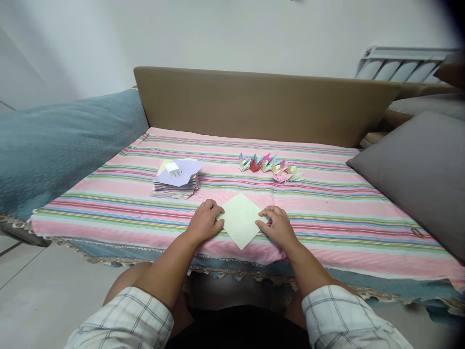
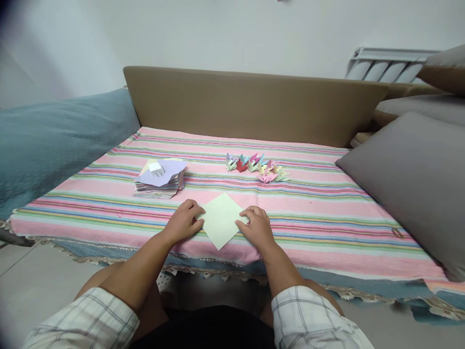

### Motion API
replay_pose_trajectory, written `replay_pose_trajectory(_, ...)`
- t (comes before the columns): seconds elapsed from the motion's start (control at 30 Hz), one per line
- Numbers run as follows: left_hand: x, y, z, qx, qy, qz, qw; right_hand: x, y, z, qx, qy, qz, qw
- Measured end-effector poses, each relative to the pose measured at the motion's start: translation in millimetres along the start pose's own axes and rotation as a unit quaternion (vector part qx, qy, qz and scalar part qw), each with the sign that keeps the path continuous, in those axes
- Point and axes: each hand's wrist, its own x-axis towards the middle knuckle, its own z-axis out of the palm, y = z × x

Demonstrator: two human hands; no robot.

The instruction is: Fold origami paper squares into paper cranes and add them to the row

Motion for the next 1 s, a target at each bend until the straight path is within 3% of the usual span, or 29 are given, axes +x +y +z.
replay_pose_trajectory(0.27, -3, -8, -5.8, 0.029, -0.084, 0.018, 0.996, 0, 2, -5, -0.007, -0.035, -0.049, 0.998)
replay_pose_trajectory(0.47, -3, -7, -4.6, 0.048, -0.064, 0.021, 0.997, -2, 2, -17, 0.001, -0.147, -0.096, 0.984)
replay_pose_trajectory(0.57, 0, -9, -4.2, 0.058, -0.054, 0.034, 0.996, -3, 3, -18, -0.008, -0.167, -0.103, 0.981)
replay_pose_trajectory(0.73, 4, -14, -2.8, 0.032, -0.034, 0.035, 0.998, -3, 5, -16, -0.009, -0.147, -0.114, 0.983)
replay_pose_trajectory(1.0, 3, -17, 2.7, -0.012, 0.021, 0.015, 1.0, 2, 8, -8, 0.01, -0.062, -0.092, 0.994)
